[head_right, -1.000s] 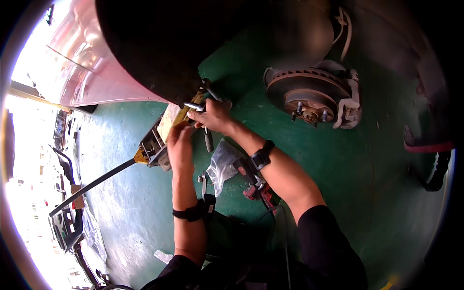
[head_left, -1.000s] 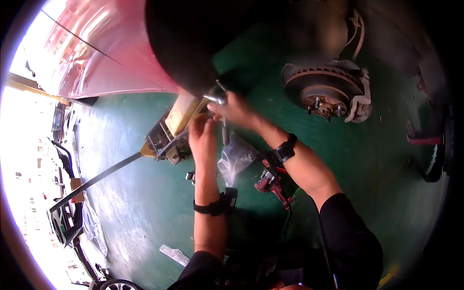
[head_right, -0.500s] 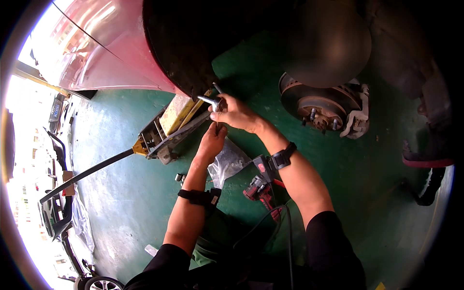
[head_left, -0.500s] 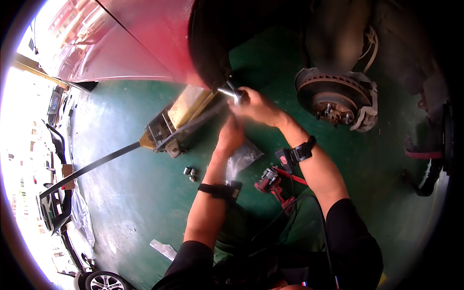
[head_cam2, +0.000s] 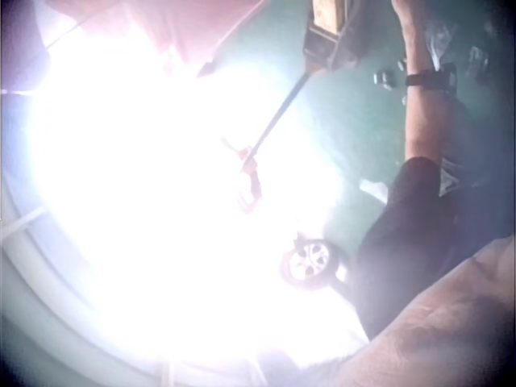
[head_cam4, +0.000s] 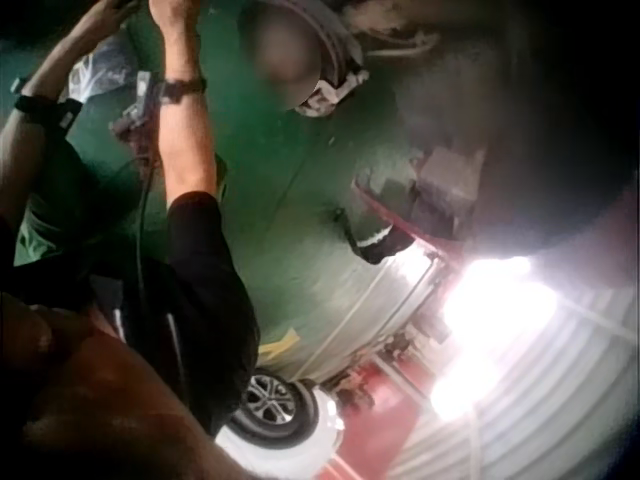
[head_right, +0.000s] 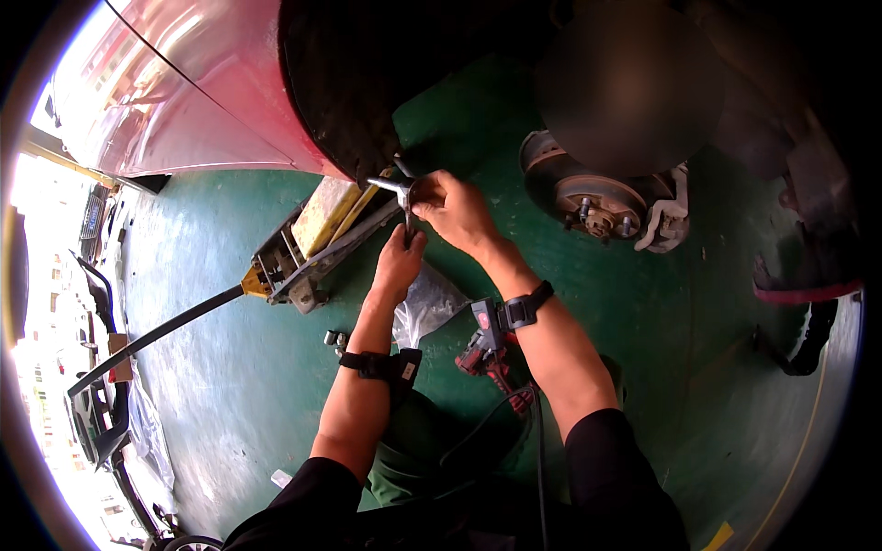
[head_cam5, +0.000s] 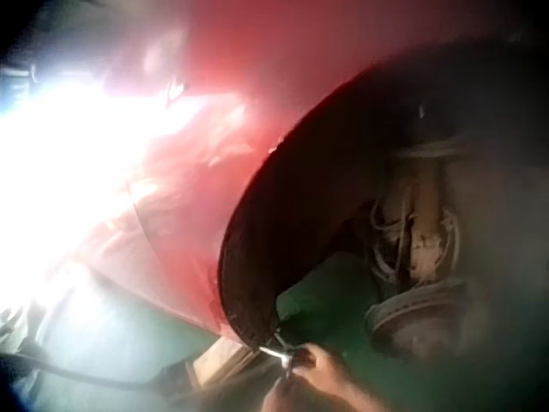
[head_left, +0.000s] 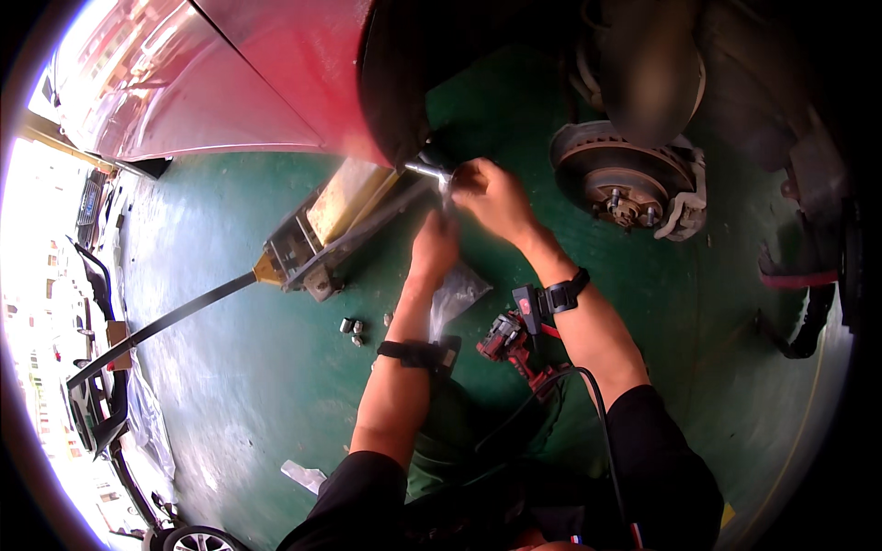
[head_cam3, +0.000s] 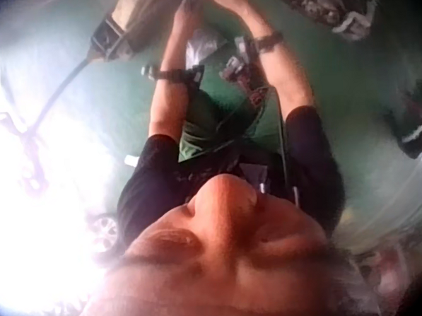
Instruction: The person removes and replaces screws from the wheel well area of a car using a socket wrench and by hand, handling a plastic fender liner component.
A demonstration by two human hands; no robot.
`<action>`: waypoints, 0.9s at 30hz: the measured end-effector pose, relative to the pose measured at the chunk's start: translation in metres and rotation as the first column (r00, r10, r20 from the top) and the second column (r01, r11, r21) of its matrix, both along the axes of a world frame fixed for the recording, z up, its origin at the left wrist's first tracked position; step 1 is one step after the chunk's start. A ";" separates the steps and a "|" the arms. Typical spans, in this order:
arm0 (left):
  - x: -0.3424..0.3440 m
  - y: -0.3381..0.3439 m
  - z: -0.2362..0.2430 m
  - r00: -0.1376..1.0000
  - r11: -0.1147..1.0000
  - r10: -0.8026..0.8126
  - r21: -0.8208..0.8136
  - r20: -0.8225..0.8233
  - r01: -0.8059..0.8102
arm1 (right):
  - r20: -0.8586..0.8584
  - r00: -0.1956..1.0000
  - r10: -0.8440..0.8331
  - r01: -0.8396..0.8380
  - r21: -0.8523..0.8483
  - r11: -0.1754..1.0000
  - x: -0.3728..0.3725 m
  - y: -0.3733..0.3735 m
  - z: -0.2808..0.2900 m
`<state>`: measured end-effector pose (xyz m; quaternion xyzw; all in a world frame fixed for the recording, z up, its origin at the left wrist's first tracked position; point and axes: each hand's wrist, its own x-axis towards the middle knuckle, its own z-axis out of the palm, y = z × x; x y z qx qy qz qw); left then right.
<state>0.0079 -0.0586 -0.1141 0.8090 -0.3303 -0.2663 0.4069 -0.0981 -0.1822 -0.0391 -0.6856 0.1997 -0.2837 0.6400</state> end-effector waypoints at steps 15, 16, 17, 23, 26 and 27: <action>-0.007 -0.002 0.004 0.993 0.998 0.043 -0.041 -0.109 -0.048 | 0.122 0.934 -0.336 0.357 -0.283 0.890 0.004 0.036 -0.013; -0.006 -0.001 0.001 0.993 0.998 0.042 -0.039 -0.106 -0.046 | 0.097 0.937 -0.336 0.349 -0.315 0.883 0.005 0.037 -0.015; -0.003 -0.001 -0.001 0.995 0.998 0.028 -0.056 -0.100 -0.034 | 0.076 0.938 -0.338 0.343 -0.347 0.873 0.006 0.037 -0.017; -0.003 0.003 0.007 0.996 0.996 0.019 -0.081 -0.084 -0.026 | 0.130 0.927 -0.352 0.364 -0.092 0.927 0.017 0.039 -0.016; -0.016 0.001 0.033 0.998 0.992 0.054 -0.112 -0.021 -0.056 | -0.029 0.968 -0.248 0.239 -0.183 0.954 0.023 0.015 -0.026; -0.016 0.002 0.039 0.999 0.992 0.048 -0.116 -0.014 -0.049 | -0.078 0.960 -0.269 0.237 -0.281 0.930 0.025 0.014 -0.020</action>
